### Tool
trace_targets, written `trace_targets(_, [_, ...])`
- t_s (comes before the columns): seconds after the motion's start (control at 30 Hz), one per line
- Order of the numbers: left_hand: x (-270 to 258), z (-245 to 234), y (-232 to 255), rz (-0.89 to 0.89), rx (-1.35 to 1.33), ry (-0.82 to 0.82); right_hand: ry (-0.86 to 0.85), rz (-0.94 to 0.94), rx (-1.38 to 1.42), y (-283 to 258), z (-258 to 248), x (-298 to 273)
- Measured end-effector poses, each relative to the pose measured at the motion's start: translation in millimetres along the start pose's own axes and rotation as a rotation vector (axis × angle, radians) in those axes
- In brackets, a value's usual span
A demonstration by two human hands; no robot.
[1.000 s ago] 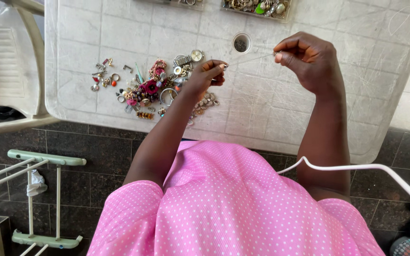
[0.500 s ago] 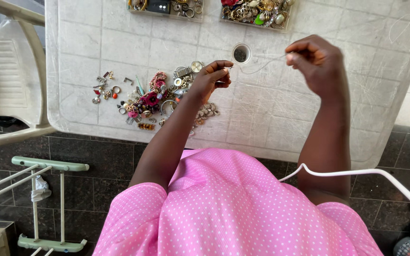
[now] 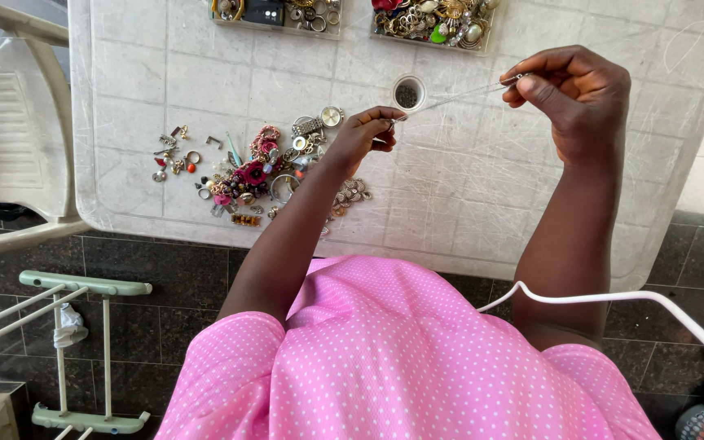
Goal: The person sits at a white table covered with costume jewelry and handles the pieces one at a time. They pick up necklaces, hold them up and untangle the chains, sort through rings, brooches and earrings, and move pieces into separate groups on the table, at one point placing items into a tray at the far edge.
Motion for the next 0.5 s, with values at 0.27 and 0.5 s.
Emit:
trace_targets(0.27, [4, 8, 6, 0.057, 0.082, -0.062, 0.063, -0.02, 0.006, 14, -10, 8])
trace_targets(0.5, [27, 5, 19, 0.169, 0.189, 0.04, 0.094, -0.053, -0.003, 26, -23, 40])
Point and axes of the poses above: each hand's wrist, its own x-axis towards the middle knuckle, its own z-axis out of the palm, y = z × x, the point moved 4 cm from there along x, towards the middle knuckle, and after that the axes turned 6 degrees about x, right-handed, at the moved point
